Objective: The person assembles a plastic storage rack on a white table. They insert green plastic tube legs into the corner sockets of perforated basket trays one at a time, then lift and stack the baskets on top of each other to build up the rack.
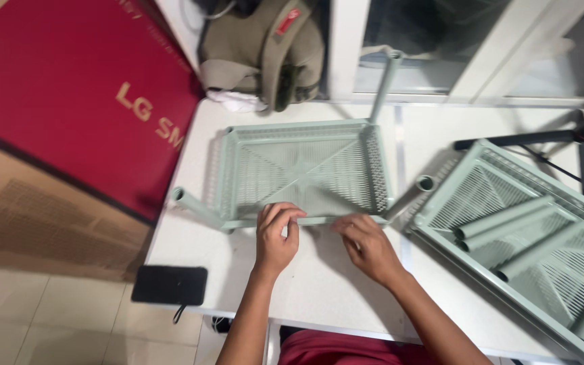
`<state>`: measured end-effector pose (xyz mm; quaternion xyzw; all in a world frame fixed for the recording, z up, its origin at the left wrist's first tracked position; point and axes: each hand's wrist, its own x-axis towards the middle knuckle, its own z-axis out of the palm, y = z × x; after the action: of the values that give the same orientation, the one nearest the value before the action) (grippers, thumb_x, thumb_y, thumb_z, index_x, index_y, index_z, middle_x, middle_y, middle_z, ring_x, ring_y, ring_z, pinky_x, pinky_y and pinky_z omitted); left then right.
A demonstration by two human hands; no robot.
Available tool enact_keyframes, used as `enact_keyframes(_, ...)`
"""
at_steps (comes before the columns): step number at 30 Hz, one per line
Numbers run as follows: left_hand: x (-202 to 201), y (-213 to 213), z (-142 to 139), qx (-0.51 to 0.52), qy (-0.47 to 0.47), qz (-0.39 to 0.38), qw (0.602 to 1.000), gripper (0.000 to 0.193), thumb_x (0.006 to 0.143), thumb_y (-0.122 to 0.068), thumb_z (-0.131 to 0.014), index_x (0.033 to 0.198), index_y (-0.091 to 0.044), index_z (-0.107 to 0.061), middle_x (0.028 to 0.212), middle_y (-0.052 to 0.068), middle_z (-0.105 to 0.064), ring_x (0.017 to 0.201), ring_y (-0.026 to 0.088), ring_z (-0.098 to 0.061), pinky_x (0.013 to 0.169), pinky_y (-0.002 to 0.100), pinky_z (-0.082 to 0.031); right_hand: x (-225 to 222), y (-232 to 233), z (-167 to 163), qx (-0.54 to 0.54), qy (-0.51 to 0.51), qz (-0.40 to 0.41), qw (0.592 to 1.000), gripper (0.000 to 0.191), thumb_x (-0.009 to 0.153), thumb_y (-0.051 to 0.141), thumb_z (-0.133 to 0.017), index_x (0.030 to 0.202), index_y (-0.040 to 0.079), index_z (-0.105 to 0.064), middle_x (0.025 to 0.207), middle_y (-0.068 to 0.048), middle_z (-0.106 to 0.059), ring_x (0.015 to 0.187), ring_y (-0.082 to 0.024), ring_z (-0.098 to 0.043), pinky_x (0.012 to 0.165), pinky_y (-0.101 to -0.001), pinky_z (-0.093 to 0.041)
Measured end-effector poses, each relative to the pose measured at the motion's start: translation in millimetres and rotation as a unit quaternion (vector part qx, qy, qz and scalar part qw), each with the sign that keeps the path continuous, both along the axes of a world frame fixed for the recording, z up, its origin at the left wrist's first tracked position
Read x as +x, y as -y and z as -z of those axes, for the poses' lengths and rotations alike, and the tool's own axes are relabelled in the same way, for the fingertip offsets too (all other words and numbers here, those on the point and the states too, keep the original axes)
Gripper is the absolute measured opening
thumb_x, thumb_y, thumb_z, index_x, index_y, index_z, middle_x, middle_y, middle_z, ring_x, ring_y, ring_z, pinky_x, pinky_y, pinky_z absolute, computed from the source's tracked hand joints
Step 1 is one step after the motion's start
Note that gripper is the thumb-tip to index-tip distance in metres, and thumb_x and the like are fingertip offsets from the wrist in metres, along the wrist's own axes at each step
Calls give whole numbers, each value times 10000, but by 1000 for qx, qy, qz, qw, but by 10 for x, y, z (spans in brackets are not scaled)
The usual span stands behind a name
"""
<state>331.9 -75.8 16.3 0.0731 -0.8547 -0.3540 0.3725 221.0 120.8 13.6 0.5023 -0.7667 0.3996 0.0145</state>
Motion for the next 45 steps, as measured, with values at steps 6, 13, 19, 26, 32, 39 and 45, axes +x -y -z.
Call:
enact_keyframes(6,-385,-569,-373,2,-55,191,980,185,764,105,-594,761,-72,-647,823,50,-681,818,244,-659,782,361,-501,15,-746,-228,-94,-25,9,995,179,698,-86,-657,764,78,-683,836,-55,-661,830,-246,-651,710,-362,-513)
enact_keyframes(13,-868,-1445,-634,15,-39,393,919,161,744,84,-593,721,-69,-637,783,44,-689,808,234,-673,782,359,-505,-295,-1734,-422,-104,-45,162,980,203,639,-105,-560,718,66,-636,730,-54,-646,726,-247,-638,651,-357,-506)
enact_keyframes(19,-1381,-2142,-576,55,156,457,874,227,843,19,-539,979,-61,-703,1034,88,-692,899,284,-689,808,401,-545,-778,-2424,-350,50,-65,319,944,162,759,0,-654,894,76,-704,979,-93,-682,1009,-309,-618,898,-443,-485)
enact_keyframes(26,-2069,-2739,-236,-62,205,386,898,353,882,-108,-616,1232,-77,-643,1244,133,-590,1207,351,-550,991,469,-477,-1183,-2852,60,232,-72,406,881,512,912,337,-646,1392,171,-579,1498,-163,-497,1402,-433,-387,1147,-497,-332)
enact_keyframes(32,-2419,-2974,65,-97,319,335,881,469,938,-242,-648,1356,-63,-533,1330,197,-507,1237,413,-506,1008,501,-455,-1231,-2868,178,283,24,396,873,691,956,446,-571,1548,165,-353,1574,-138,-397,1509,-371,-230,1183,-521,-239)
enact_keyframes(39,-2512,-2942,197,-63,315,332,887,503,950,-274,-643,1392,-84,-495,1323,188,-537,1254,399,-522,1020,500,-455,-1239,-2822,163,291,26,403,867,726,957,415,-568,1562,107,-313,1571,-131,-402,1519,-356,-230,1200,-481,-242)
enact_keyframes(45,-2504,-2890,231,-63,289,329,897,439,988,-263,-586,1379,-76,-514,1312,176,-561,1235,382,-542,1009,494,-463,-1237,-2806,159,274,26,411,869,705,956,405,-582,1554,121,-340,1526,-133,-485,1475,-374,-334,1185,-451,-299)
